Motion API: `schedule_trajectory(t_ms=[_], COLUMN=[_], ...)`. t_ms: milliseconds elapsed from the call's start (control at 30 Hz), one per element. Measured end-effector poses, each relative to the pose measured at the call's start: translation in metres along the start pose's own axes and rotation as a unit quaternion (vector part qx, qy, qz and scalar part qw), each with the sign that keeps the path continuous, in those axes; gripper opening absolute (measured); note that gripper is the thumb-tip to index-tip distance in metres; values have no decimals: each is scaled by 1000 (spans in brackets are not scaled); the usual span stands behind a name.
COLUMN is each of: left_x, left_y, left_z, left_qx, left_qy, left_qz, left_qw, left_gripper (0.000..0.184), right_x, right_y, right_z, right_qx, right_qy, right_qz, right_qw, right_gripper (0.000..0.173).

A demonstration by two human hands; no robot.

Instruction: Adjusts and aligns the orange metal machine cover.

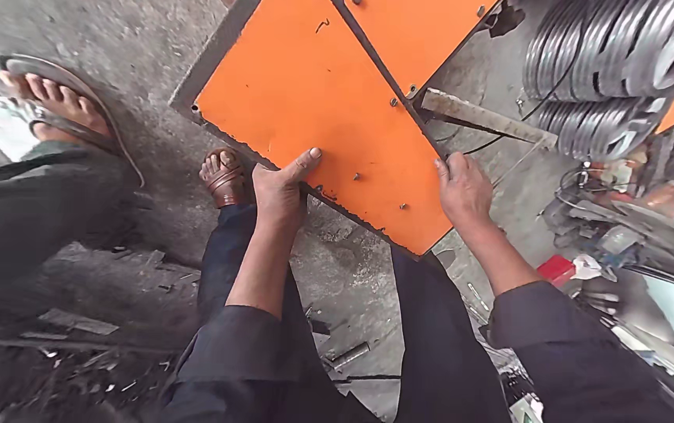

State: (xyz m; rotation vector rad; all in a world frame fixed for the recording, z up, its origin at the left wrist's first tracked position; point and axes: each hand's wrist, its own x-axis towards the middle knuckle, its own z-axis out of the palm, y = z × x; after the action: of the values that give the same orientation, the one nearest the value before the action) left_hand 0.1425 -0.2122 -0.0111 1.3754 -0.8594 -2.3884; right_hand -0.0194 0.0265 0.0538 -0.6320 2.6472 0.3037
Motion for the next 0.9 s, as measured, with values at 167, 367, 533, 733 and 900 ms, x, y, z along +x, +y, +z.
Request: schedule_trajectory(t_ms=[167,367,533,733,900], left_x=[0,1,0,1,0], left_y=[0,0,-1,-1,0], left_z=[-1,-1,0,-1,1], left_qx=[1,-1,0,-11,-14], left_qy=[-5,-4,0,-1,1], left_qz=[3,6,7,13,13], left_qw=[1000,1000,1000,1000,1000], left_gripper=[50,50,52,57,54], right_x=[-2,-14,-13,-14,-13], right_y=[0,8,11,19,16], right_z=[-2,-7,-7,-5,-6], right_qx=[-20,169,137,101,95], right_qy=[-10,3,37,64,41], right_qz=[-2,41,-58,-121,-98], right_qw=[1000,985,988,985,990], right_gripper=[50,33,19,20,23])
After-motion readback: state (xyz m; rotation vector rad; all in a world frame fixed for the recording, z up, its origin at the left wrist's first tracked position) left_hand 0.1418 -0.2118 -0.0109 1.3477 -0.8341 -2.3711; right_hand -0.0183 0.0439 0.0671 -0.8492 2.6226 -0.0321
